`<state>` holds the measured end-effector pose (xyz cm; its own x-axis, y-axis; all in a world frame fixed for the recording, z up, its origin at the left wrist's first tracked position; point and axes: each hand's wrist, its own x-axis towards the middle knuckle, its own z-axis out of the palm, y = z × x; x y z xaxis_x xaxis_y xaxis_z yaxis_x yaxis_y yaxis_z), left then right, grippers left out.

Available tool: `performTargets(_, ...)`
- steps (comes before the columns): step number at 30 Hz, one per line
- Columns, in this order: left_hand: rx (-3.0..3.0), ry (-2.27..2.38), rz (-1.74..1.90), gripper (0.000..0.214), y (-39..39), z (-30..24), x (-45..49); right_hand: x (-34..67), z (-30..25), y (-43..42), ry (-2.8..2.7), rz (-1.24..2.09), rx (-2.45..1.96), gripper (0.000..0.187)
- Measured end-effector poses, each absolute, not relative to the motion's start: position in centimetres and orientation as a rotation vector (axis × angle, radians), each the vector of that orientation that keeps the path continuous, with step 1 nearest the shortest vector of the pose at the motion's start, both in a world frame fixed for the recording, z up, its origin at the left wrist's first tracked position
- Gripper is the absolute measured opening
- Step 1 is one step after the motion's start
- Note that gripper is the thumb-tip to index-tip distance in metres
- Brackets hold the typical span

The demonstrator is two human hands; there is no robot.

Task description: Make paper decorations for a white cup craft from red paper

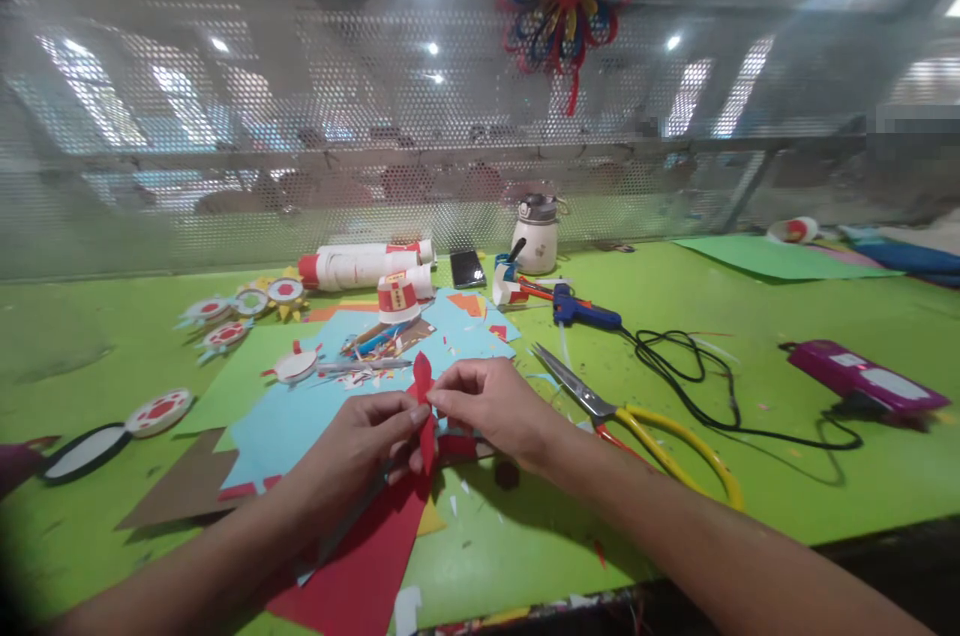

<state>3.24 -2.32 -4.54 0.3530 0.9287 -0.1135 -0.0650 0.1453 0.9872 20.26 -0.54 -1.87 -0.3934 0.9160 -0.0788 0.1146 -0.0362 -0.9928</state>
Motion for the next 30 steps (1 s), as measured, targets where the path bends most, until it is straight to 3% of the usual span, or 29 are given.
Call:
performTargets(15,1.182,0.891,0.860,0.025,-2.4,-4.4,3.3,21.1,-1.6,-0.4,-1.436,1.406,-1.245,0.028)
performTargets(22,1.133,0.836,0.883,0.013,-2.1,-4.8,3.2,21.3,-1.8,-0.4,-1.508,1.330,-1.149,0.017)
performTargets(30,1.194,0.799,0.781,0.014,-2.3,-4.4,3.2,21.1,-2.1,-0.6,-1.578,1.422,-1.145,0.027)
